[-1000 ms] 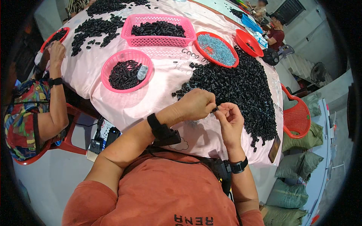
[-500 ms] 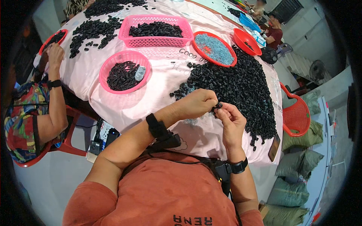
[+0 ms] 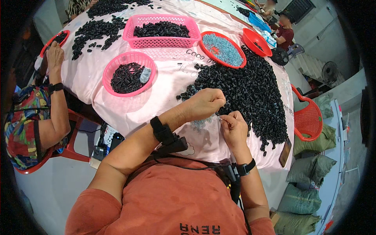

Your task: The recorder is sorting small black shoe components from a large pile into smaller groups or baskets.

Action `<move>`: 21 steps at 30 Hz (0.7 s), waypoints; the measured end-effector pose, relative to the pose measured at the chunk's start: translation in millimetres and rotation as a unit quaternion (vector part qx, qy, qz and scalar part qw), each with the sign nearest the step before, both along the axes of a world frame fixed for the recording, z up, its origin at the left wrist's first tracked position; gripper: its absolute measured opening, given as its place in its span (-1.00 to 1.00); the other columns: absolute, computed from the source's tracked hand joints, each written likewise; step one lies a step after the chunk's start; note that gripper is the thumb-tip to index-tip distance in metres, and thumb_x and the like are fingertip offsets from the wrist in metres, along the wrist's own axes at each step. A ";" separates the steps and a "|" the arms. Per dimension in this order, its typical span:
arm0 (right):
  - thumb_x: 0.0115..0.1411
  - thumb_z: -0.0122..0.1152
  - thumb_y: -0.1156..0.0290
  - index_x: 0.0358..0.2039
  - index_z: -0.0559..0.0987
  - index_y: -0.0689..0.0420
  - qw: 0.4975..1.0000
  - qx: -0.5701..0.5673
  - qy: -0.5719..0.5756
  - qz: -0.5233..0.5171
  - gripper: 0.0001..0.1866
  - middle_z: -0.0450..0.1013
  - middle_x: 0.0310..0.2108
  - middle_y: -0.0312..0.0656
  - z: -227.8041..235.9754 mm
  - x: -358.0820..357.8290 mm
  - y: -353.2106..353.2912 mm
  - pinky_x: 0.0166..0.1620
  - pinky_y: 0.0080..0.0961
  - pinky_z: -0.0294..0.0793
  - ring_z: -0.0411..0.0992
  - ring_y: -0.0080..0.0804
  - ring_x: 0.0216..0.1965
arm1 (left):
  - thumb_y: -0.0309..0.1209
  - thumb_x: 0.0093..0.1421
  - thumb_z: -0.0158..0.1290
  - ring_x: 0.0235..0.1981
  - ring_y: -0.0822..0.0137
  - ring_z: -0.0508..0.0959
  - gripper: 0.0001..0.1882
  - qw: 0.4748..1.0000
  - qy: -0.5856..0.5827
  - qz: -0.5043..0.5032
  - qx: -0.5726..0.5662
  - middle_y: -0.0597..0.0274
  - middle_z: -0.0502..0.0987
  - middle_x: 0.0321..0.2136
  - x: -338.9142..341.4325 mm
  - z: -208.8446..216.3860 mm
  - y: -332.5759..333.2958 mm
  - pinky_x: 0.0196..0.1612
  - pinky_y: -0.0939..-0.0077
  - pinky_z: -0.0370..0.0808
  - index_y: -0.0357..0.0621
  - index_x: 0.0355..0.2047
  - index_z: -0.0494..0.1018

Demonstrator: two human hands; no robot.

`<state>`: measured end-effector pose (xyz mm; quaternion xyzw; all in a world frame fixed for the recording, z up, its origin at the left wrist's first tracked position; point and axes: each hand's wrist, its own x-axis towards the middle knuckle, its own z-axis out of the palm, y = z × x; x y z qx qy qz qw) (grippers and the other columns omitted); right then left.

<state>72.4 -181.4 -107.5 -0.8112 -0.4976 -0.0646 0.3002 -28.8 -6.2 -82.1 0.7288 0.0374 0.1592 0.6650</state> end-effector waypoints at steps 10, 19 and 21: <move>0.04 0.24 0.50 -0.35 0.65 0.11 0.998 -0.016 -0.047 0.045 -0.87 0.45 -0.39 -0.17 0.1 2.9 5.7 -0.32 -0.36 0.48 0.49 -0.20 -0.38 | -0.40 0.26 -0.05 -0.61 0.61 0.29 -0.83 0.999 -0.015 0.010 0.027 0.46 0.34 -0.64 0.6 -0.6 1.3 -0.57 0.63 0.26 -0.22 -0.44 0.41; 0.05 0.25 0.48 -0.36 0.61 0.11 0.999 0.000 -0.029 0.028 -0.89 0.44 -0.41 -0.16 -2.0 0.9 2.6 -0.33 -0.32 0.46 0.47 -0.15 -0.39 | -0.39 0.24 -0.03 -0.55 0.58 0.33 -0.82 0.999 -0.003 0.016 0.040 0.43 0.38 -0.61 -2.0 2.5 1.9 -0.49 0.58 0.33 -0.25 -0.42 0.44; 0.05 0.25 0.48 -0.37 0.61 0.11 0.999 -0.015 -0.034 0.026 -0.90 0.43 -0.42 -0.16 -0.4 1.9 3.8 -0.33 -0.30 0.46 0.47 -0.15 -0.38 | -0.38 0.24 -0.03 -0.54 0.57 0.34 -0.81 0.998 -0.014 0.022 0.055 0.41 0.39 -0.60 0.3 -2.9 1.4 -0.47 0.57 0.35 -0.25 -0.42 0.44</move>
